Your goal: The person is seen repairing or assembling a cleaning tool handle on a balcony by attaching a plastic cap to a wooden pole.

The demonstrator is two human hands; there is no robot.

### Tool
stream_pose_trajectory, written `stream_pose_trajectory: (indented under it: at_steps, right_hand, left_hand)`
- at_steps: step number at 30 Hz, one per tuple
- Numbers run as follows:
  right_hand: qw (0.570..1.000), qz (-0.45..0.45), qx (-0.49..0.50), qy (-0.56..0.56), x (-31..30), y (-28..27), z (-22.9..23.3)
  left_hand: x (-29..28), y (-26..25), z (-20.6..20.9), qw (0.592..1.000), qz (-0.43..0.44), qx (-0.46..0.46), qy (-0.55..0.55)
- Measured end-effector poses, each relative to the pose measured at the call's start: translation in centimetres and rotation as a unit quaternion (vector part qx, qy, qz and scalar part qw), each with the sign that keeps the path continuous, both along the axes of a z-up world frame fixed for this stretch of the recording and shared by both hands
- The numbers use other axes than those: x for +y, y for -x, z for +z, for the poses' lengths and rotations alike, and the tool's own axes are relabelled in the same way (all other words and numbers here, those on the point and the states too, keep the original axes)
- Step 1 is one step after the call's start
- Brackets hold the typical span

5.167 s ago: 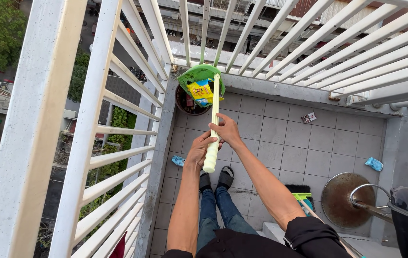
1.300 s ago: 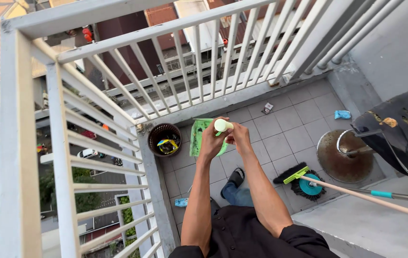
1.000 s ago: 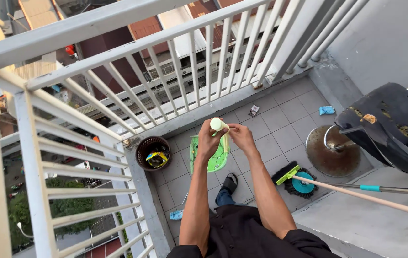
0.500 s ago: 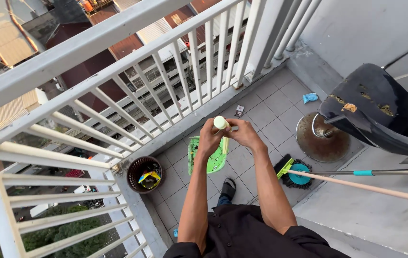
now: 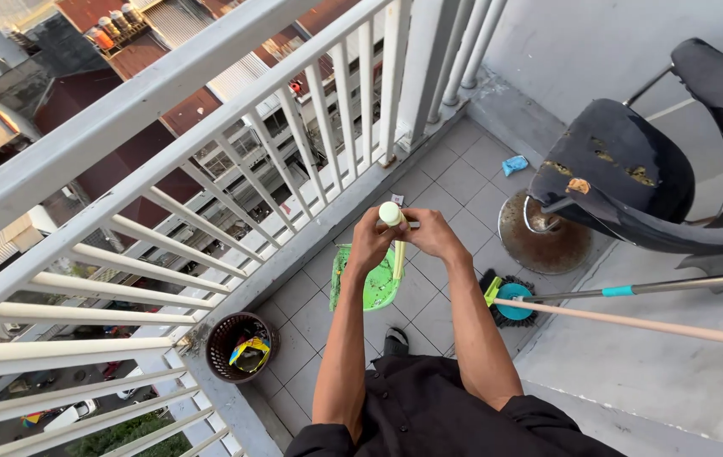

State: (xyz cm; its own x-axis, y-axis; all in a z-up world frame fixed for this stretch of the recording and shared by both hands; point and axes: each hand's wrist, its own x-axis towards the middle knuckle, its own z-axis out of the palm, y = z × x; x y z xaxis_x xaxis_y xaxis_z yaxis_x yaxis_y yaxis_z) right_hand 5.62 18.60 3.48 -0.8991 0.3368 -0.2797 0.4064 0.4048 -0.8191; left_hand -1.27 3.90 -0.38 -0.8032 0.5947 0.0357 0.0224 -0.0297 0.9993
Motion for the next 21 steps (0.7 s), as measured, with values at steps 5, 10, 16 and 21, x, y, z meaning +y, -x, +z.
stream_pose_trajectory:
  at_steps: [5,10,16,21]
  right_hand:
    - [0.999,-0.023,0.040,-0.005,2.0,-0.8,-0.1]
    - [0.997,-0.057,0.057,-0.017,3.5,-1.9,-0.9]
    - [0.991,-0.097,0.090,-0.017,6.0,-3.2,-1.3]
    - [0.991,-0.127,0.022,-0.036,6.5,-4.0,1.5]
  left_hand:
    - [2.7,0.1,0.0,1.000,-0.015,0.023,0.012]
    - [4.6,-0.4,0.8,0.999,-0.041,-0.022,0.025]
    - [7.7,-0.3,0.9,0.995,-0.087,0.038,0.000]
    - [9.5,-0.4,1.1,0.991,-0.132,0.019,-0.001]
